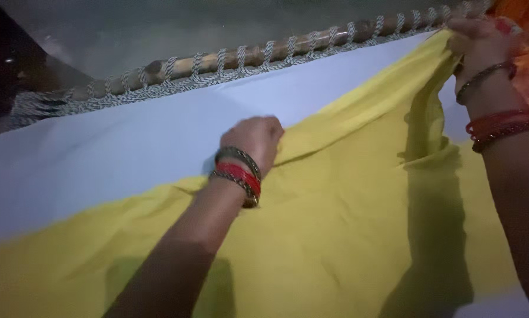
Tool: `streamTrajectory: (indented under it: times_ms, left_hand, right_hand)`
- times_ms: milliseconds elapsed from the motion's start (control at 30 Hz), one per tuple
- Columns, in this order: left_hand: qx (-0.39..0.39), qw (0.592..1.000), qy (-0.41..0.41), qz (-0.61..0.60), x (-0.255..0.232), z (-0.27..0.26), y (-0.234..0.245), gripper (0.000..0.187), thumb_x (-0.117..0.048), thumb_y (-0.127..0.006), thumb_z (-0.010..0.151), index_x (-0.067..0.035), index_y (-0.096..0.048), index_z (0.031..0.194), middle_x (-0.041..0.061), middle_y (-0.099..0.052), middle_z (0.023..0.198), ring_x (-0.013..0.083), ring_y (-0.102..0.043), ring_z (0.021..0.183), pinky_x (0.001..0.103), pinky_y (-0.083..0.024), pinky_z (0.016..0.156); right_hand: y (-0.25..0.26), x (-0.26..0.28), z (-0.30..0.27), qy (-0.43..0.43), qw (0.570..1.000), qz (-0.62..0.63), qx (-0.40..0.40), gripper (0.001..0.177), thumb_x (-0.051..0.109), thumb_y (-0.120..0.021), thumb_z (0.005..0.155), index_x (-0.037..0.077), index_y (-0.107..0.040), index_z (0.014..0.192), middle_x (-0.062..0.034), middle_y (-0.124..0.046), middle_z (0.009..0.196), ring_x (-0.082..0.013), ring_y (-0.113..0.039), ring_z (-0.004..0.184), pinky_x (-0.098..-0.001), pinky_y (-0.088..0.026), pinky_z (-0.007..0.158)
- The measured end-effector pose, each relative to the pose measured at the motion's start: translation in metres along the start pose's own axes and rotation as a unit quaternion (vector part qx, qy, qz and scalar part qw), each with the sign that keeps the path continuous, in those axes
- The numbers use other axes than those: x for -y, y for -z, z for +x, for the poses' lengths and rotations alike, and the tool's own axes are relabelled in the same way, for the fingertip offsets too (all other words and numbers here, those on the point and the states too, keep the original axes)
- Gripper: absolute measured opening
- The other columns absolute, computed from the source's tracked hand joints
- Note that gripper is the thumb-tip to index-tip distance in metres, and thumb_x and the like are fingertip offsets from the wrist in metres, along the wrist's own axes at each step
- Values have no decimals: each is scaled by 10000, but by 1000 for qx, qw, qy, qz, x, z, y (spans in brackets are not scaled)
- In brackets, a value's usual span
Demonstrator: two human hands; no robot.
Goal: The person irons a yellow cloth laid on a white sheet, repeatedly folding and pressing it with an electric iron. The person smooths the fabric by hand between ironing passes and folds the cloth into a compact rectangle.
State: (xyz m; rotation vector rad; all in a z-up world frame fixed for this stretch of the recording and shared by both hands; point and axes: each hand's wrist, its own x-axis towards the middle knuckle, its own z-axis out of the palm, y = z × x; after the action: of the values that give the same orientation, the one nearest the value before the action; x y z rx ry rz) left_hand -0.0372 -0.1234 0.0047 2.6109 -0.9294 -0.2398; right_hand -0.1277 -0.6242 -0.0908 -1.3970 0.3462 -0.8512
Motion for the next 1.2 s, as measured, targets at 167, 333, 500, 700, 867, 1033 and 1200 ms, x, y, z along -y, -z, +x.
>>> streamTrajectory:
  times_ms: [167, 333, 500, 700, 867, 1033, 1200]
  left_hand:
    - [-30, 998, 41, -49, 15, 22, 14, 248, -290, -526, 1007, -124, -687, 1096, 153, -741, 1043, 354, -710, 1003, 500, -547, 895]
    - [-31, 997, 45, -51, 42, 49, -8, 242, -274, -553, 1003, -87, -668, 1106, 172, -730, 1062, 370, -690, 1021, 496, -539, 912]
    - [45, 997, 54, 44, 70, 89, -32, 293, -317, -589, 1029, -77, -742, 1099, 181, -721, 1151, 370, -678, 1092, 475, -534, 988]
    - [10, 998, 23, -60, 92, 100, -44, 308, -342, -689, 929, -110, -735, 1127, 129, -742, 1162, 310, -702, 1084, 431, -542, 987]
    - [98, 987, 57, -116, 109, 79, -30, 443, -253, -736, 775, -173, -681, 1208, 119, -775, 1121, 262, -748, 1038, 409, -586, 938]
    - [187, 981, 11, 45, 134, 43, 0, 577, -443, -785, 816, -185, -633, 1308, 92, -622, 1332, 285, -591, 1217, 459, -471, 1033]
    - [186, 981, 57, -14, 186, -20, 49, 583, -627, -582, 904, -163, -720, 1228, 97, -733, 1289, 277, -669, 1210, 429, -506, 1069]
  right_hand:
    - [-14, 1, -3, -31, 998, -53, 8, 350, -25, -649, 958, 95, -700, 1283, -24, -712, 1209, -187, -702, 1049, -340, -606, 882]
    - [-47, 7, -11, -36, 965, -258, 19, 510, 12, -714, 899, 156, -641, 1383, -44, -667, 1265, -243, -652, 1072, -383, -561, 873]
    - [-126, -1, -56, 144, 816, -558, 35, 425, 60, -759, 893, 88, -662, 1305, -184, -659, 1260, -362, -619, 1142, -479, -502, 962]
    - [-290, -19, -132, 319, 828, -317, 335, 411, 75, -703, 855, 60, -694, 1266, -174, -719, 1269, -341, -675, 1174, -426, -528, 1044]
    - [-325, -22, -162, 173, 827, -421, 330, 220, 123, -700, 869, 124, -757, 1082, -169, -739, 997, -354, -699, 955, -429, -556, 868]
    - [-312, -31, -167, 215, 848, -420, 242, 126, 107, -679, 888, 98, -751, 991, -181, -714, 929, -371, -679, 939, -444, -548, 853]
    - [-321, -25, -174, 130, 839, -480, 222, 159, 161, -685, 897, 103, -747, 1032, -182, -729, 1026, -389, -680, 973, -473, -540, 859]
